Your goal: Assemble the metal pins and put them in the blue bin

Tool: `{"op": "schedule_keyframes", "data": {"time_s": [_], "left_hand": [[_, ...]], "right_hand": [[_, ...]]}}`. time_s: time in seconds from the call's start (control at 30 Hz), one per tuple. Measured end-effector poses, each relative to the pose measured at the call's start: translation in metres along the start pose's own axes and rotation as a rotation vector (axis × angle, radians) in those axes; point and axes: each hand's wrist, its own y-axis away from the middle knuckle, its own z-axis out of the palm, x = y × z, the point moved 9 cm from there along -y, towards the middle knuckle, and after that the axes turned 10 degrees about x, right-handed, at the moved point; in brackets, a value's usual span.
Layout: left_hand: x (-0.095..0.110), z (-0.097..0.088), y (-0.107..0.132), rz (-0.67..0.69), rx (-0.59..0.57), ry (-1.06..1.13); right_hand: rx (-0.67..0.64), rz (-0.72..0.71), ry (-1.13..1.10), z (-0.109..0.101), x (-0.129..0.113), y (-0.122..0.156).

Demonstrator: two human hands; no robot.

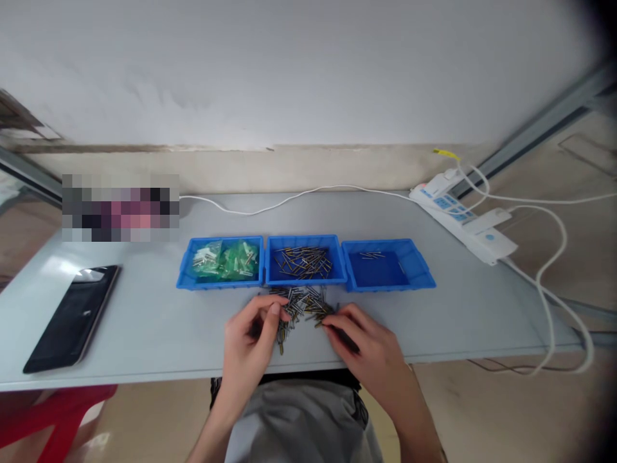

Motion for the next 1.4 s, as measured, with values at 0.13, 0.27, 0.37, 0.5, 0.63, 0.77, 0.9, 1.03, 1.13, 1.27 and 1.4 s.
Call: {"op": "schedule_keyframes", "data": {"time_s": [0.13, 0.27, 0.37, 0.5, 0.63, 0.77, 0.9, 1.03, 1.13, 1.27, 1.4], "left_hand": [[-0.001, 0.001, 0.001, -0.013, -0.007, 0.004], [0.001, 0.001, 0.0, -0.012, 0.002, -0.008], [0.004, 0.0, 0.0, -0.003, 0.005, -0.014], [0.004, 0.0, 0.0, -0.006, -0.004, -0.017], [0.002, 0.0, 0.0, -0.007, -0.002, -0.023], [0.002, 0.0, 0.001, -0.007, 0.003, -0.019], [0.002, 0.0, 0.002, -0.003, 0.0, -0.03], [0.002, 0.0, 0.002, 0.0, 0.001, -0.039], [0.003, 0.0, 0.002, 0.009, -0.002, -0.035], [0.006, 0.0, 0.001, 0.024, 0.006, -0.036], [0.014, 0.001, 0.003, 0.109, -0.014, -0.052]], "right_hand": [[-0.04, -0.065, -0.009, 0.004, -0.006, -0.006], [-0.044, -0.092, -0.072, 0.007, -0.01, -0.011], [-0.036, -0.083, -0.122, 0.008, -0.012, -0.015], [-0.028, -0.084, -0.143, 0.004, -0.012, -0.016], [0.023, -0.03, -0.109, -0.013, 0.001, -0.011], [0.078, 0.05, -0.049, -0.027, 0.02, 0.0], [0.068, 0.055, -0.02, -0.024, 0.024, 0.006], [0.045, 0.039, -0.02, -0.017, 0.024, 0.003], [0.003, 0.041, -0.054, -0.014, 0.025, -0.001], [-0.077, 0.054, -0.099, -0.011, 0.026, -0.002], [-0.077, 0.088, -0.22, -0.009, 0.017, -0.004]]}}
